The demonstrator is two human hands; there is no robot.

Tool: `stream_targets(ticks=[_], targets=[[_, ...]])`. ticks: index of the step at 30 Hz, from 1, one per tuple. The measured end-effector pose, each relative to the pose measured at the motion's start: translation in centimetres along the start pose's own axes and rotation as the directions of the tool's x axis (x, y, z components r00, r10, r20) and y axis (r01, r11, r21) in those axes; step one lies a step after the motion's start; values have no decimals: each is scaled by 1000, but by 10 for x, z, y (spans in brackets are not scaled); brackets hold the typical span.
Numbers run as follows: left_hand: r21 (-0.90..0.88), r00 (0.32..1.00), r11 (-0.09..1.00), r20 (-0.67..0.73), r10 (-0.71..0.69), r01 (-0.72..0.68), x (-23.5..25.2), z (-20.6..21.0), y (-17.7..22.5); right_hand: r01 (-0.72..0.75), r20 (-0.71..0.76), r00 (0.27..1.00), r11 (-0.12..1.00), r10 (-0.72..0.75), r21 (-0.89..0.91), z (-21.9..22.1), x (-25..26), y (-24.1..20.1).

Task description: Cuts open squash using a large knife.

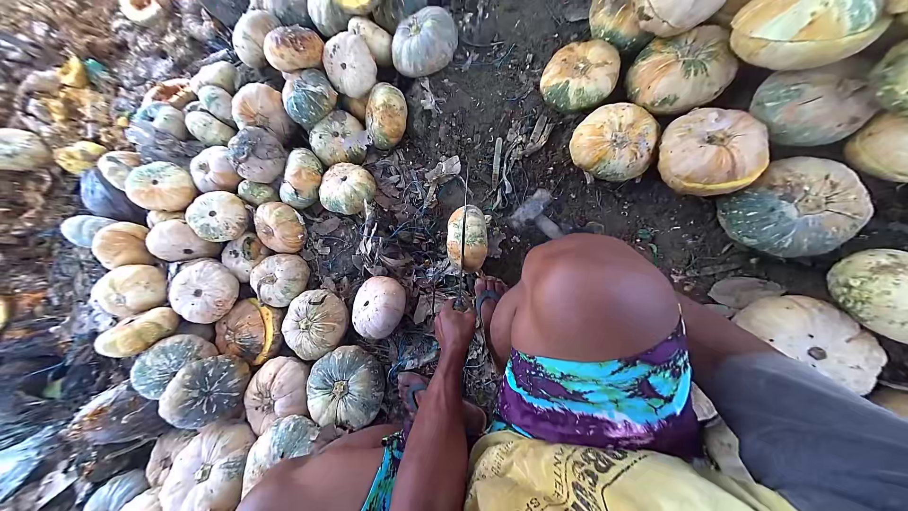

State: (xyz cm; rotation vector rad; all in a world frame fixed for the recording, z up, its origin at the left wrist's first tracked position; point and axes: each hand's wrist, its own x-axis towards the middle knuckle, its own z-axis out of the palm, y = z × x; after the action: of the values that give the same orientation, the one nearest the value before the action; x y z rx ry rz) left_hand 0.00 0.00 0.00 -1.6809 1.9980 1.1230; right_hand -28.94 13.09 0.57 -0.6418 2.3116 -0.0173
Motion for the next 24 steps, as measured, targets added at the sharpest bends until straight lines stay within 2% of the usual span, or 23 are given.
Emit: stream_targets(ticks=[2,3,4,5,6,7,9,10,13,15,18,22,23,24], targets=[[-24,999,999,-33,35,-36,1,-16,16,12,120,993,999,-7,-42,-53,-21,-26],[-30,998,998,-39,56,-58,4,-24,24,71,49,996,997,-69,-31,-54,-20,-33],[-27,996,997,-52,73,-74,8,-30,31,183,-164,971,983,-176,26,-35,-11,-37],[-17,993,996,-79,86,-88,18,-32,37,329,-410,870,941,-272,74,-10,11,-44],[-14,989,994,-106,105,-107,31,-35,46,429,-465,831,884,-306,185,-10,28,-66],[-4,986,993,-122,113,-114,46,-39,55,486,-475,826,810,-304,328,-21,39,-98],[39,987,994,-120,109,-105,76,-39,67,490,-443,860,658,-255,572,-41,59,-161],[53,991,994,-91,98,-94,90,-38,71,463,-422,878,621,-225,633,-46,71,-186],[6,994,994,-2,110,-110,120,-29,73,359,-411,909,647,-77,673,-33,112,-233],[-52,991,989,3,137,-137,124,-25,71,373,-480,877,656,-18,656,-18,123,-242],[-105,991,986,23,132,-129,114,-22,68,459,-571,820,634,-34,622,-6,129,-240],[-164,995,985,79,68,-55,66,-25,49,608,-681,713,633,-169,479,34,115,-225],[-172,995,985,90,50,-34,50,-24,40,637,-682,697,628,-220,448,47,104,-216],[-172,995,985,89,35,-19,36,-23,31,642,-644,713,627,-276,442,58,89,-205]])
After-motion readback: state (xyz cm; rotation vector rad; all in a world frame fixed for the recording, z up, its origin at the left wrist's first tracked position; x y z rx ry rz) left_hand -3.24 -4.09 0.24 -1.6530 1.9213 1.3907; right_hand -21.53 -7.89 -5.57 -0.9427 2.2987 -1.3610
